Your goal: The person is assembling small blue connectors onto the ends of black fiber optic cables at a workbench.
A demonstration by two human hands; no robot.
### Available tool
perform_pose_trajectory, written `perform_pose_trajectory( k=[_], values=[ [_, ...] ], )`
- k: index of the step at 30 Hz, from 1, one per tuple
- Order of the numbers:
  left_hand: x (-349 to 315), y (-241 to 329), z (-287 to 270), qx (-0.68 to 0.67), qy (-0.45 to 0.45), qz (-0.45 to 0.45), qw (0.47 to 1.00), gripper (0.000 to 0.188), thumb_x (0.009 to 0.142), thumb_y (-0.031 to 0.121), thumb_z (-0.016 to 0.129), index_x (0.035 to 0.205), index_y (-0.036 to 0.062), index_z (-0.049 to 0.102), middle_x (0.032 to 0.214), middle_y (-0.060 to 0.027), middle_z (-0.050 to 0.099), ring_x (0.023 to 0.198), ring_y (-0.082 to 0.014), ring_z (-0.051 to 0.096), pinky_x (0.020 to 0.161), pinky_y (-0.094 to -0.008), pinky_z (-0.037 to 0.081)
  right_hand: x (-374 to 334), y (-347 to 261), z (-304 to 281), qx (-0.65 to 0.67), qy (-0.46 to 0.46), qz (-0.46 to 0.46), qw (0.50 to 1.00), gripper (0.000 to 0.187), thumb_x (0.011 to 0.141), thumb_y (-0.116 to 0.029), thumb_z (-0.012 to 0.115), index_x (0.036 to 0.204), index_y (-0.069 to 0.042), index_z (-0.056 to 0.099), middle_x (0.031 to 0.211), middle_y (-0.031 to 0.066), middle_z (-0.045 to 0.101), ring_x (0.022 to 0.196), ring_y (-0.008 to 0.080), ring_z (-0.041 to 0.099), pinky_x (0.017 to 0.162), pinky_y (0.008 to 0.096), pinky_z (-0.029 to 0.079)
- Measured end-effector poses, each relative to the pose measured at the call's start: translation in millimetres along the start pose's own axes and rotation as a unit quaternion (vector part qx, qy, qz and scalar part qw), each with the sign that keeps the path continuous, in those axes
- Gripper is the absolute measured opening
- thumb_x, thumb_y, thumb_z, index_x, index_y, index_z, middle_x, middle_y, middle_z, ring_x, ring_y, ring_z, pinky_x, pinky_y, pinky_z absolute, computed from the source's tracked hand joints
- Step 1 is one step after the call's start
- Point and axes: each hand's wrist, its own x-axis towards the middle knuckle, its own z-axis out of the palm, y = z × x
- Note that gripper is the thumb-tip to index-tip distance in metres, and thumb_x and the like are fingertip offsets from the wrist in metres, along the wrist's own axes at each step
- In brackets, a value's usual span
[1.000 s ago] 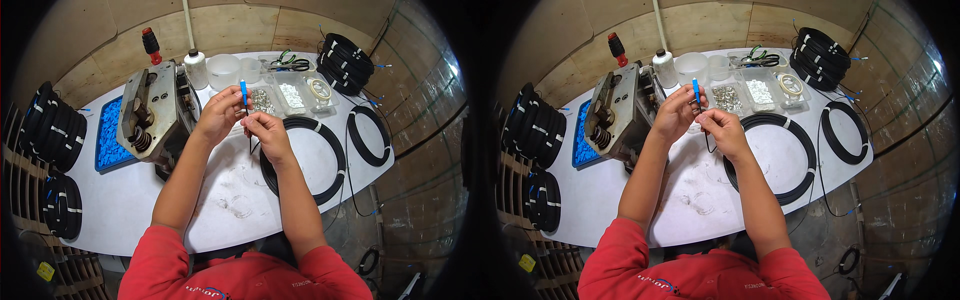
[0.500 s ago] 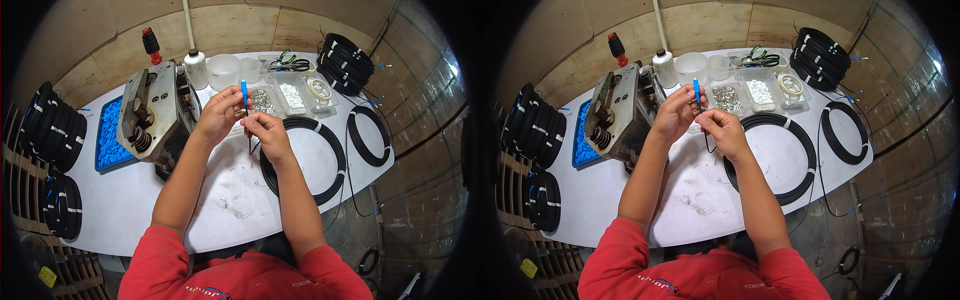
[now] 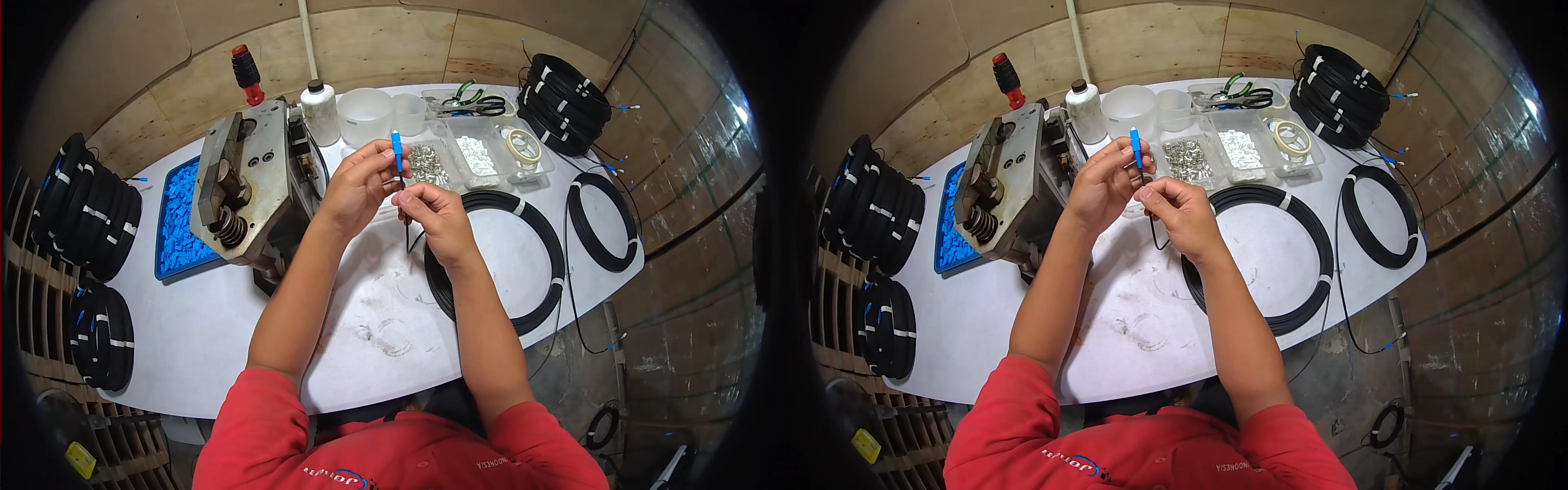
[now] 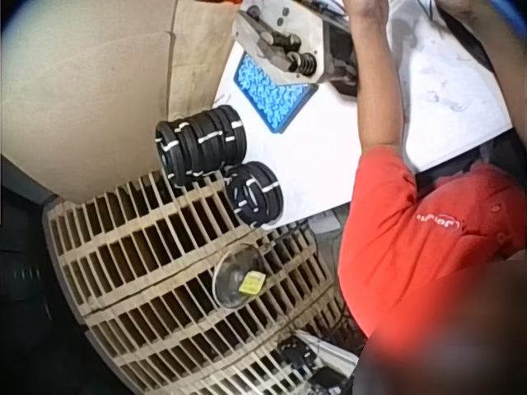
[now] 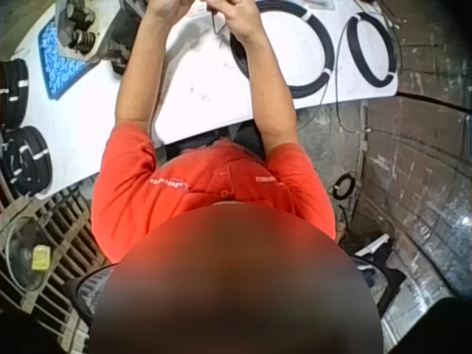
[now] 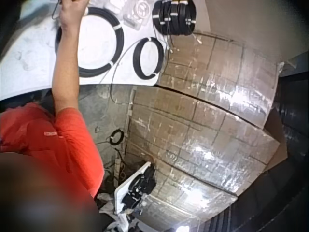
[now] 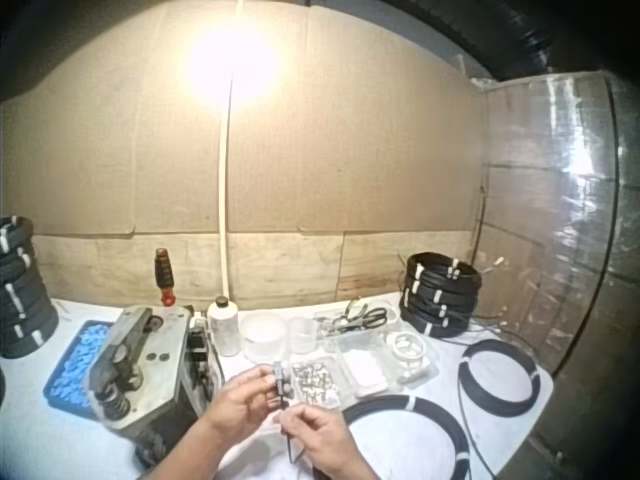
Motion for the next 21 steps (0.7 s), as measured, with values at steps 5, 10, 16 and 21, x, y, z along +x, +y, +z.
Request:
perform_pose_trajectory(
  k=[5,10,16,21],
  values=[
    [-0.8,0.6,1.8,0.002,-0.001,0.001,1.000,0.021,0.094,0.015,0.050,0.109,0.0009,0.058,0.092,-0.0049,0.062,0.087,-0.0148,0.059,0.077,-0.0270,0.046,0.0,-0.4,0.3,0.002,0.000,0.002,1.000,0.019,0.092,-0.017,0.062,0.088,0.000,0.068,0.074,0.0019,0.061,0.071,0.0094,0.054,0.068,0.0241,0.044],
    [-2.1,1.9,2.0,0.005,-0.001,-0.012,1.000,0.021,0.094,0.015,0.050,0.109,0.0011,0.058,0.092,-0.0049,0.061,0.087,-0.0146,0.059,0.076,-0.0268,0.046,0.5,0.7,1.7,0.008,0.004,-0.010,1.000,0.018,0.092,-0.019,0.063,0.087,-0.003,0.069,0.072,-0.0021,0.059,0.066,0.0060,0.050,0.063,0.0217,0.042],
    [-0.6,0.7,1.1,0.001,0.000,0.003,1.000,0.021,0.094,0.014,0.049,0.108,0.0005,0.058,0.092,-0.0048,0.061,0.087,-0.0144,0.059,0.075,-0.0265,0.046,-0.3,-1.7,0.6,-0.003,0.000,0.002,1.000,0.019,0.093,-0.017,0.061,0.088,0.000,0.068,0.074,0.0016,0.061,0.071,0.0093,0.054,0.068,0.0238,0.043],
    [-1.7,0.9,4.9,0.018,-0.006,0.013,1.000,0.021,0.095,0.014,0.050,0.107,-0.0002,0.059,0.095,-0.0066,0.062,0.088,-0.0157,0.059,0.077,-0.0293,0.046,0.5,-0.1,1.9,0.006,0.011,-0.017,1.000,0.018,0.091,-0.019,0.065,0.088,-0.002,0.069,0.071,-0.0025,0.059,0.065,0.0053,0.049,0.061,0.0213,0.041]
  ],
)
